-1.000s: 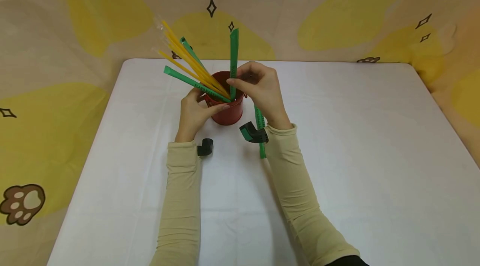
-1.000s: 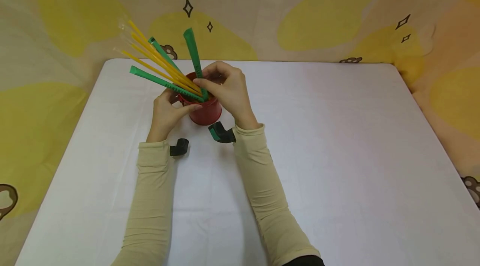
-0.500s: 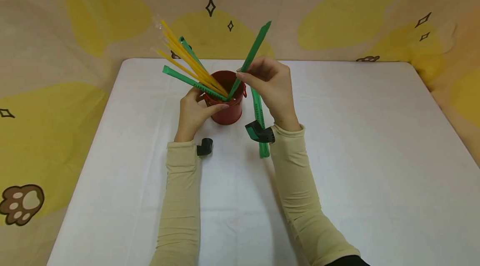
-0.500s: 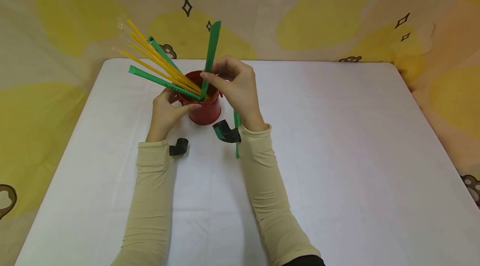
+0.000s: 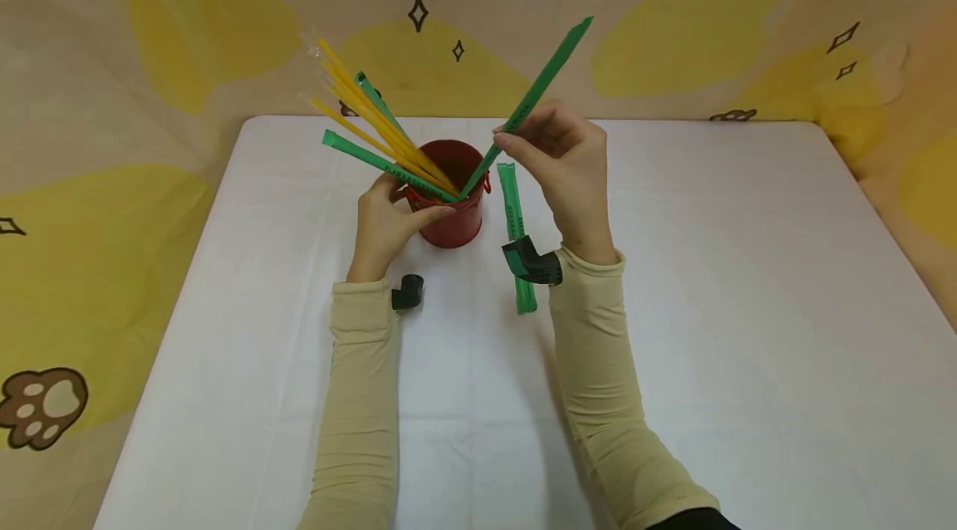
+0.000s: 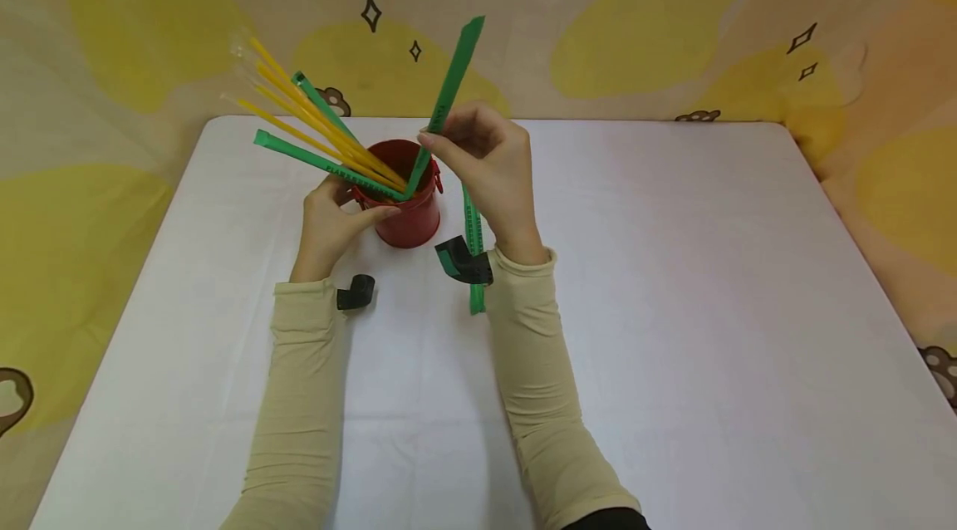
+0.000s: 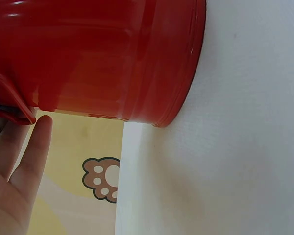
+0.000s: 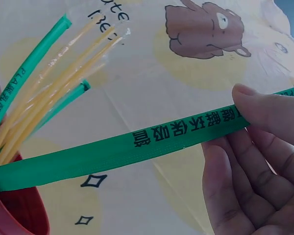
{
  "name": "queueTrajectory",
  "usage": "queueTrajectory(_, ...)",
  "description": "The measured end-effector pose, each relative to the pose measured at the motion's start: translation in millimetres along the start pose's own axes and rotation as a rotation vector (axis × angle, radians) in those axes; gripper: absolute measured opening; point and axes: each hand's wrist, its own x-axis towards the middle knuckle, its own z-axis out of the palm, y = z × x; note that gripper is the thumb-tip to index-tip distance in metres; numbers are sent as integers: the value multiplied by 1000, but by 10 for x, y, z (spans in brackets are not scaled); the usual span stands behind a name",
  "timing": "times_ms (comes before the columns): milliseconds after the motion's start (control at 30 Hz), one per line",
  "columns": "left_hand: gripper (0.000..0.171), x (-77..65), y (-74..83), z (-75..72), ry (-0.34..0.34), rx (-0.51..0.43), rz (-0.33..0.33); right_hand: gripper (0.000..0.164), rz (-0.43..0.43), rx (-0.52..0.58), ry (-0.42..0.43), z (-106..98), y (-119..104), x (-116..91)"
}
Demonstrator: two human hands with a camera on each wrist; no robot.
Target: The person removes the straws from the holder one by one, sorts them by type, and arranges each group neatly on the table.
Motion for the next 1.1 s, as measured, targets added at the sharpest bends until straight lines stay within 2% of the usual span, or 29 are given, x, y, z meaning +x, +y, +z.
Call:
queueTrajectory(467,64,0,-6,1,4,-22,28,9,-61,33,43,-77,-86,-6)
queueTrajectory(1100,64,1,-10,6,4,-27,1,10,-35,38,96,-178,-97,5)
